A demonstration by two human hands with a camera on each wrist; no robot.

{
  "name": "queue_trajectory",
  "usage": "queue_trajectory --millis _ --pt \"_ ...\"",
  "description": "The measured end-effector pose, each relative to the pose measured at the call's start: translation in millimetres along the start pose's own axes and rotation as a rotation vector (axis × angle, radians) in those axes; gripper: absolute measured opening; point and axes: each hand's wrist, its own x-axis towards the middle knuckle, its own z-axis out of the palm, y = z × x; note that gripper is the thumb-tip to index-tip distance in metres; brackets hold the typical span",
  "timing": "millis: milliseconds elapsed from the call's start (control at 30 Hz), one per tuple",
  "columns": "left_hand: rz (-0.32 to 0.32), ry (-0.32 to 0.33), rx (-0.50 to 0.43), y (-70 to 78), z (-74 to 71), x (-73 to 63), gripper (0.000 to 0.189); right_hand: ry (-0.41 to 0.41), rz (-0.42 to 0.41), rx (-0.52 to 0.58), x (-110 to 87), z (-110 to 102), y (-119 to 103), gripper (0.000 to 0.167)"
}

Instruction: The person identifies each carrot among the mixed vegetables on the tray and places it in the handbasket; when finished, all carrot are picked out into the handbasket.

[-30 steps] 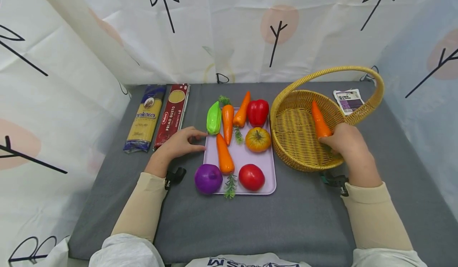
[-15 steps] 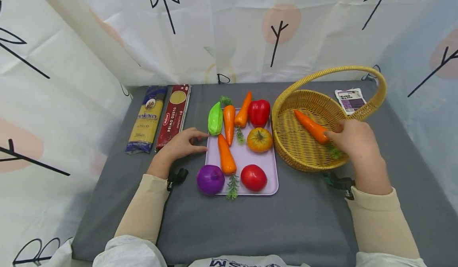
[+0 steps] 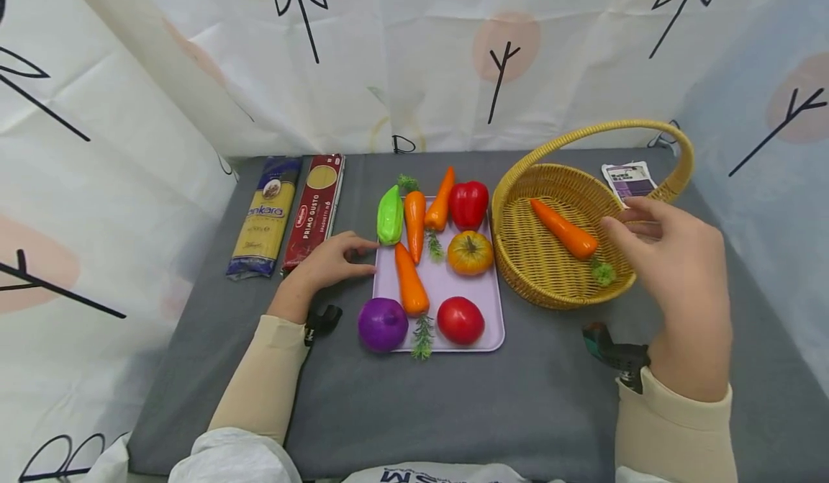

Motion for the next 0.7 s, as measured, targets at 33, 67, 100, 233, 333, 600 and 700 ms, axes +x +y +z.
queue_trajectory --millis 33,67,100,233,333,600,700 --pt "0.001 -0.001 -0.001 0.0 0.1 0.2 0.05 0.019 -0.006 0.016 -4.8 0 -4 0.069" --pt "0.0 -0.001 0.0 0.0 0.2 0.5 0.05 0.042 -0.021 0.033 -9.4 1 -8 0.067" --pt "0.001 -0.001 -0.002 0.1 0.2 0.5 0.05 0.07 -0.048 0.056 -13.6 2 -12 0.063" --pt "-0.004 0.0 -0.007 0.2 0.0 0.5 0.049 0.214 -0.257 0.197 -27.1 12 -29 0.042" --pt "-0.006 0.002 -0.01 0.5 0.2 0.0 0.049 0.287 -0.441 0.294 -32.5 20 -42 0.035" --pt "-0.001 0.002 -0.018 1.4 0.4 -0.5 0.049 0.279 -0.661 0.341 -39.7 45 -66 0.044" --pt "-0.005 0.003 -0.023 1.6 -0.4 -0.9 0.049 0.226 -0.712 0.346 -41.1 56 -72 0.045"
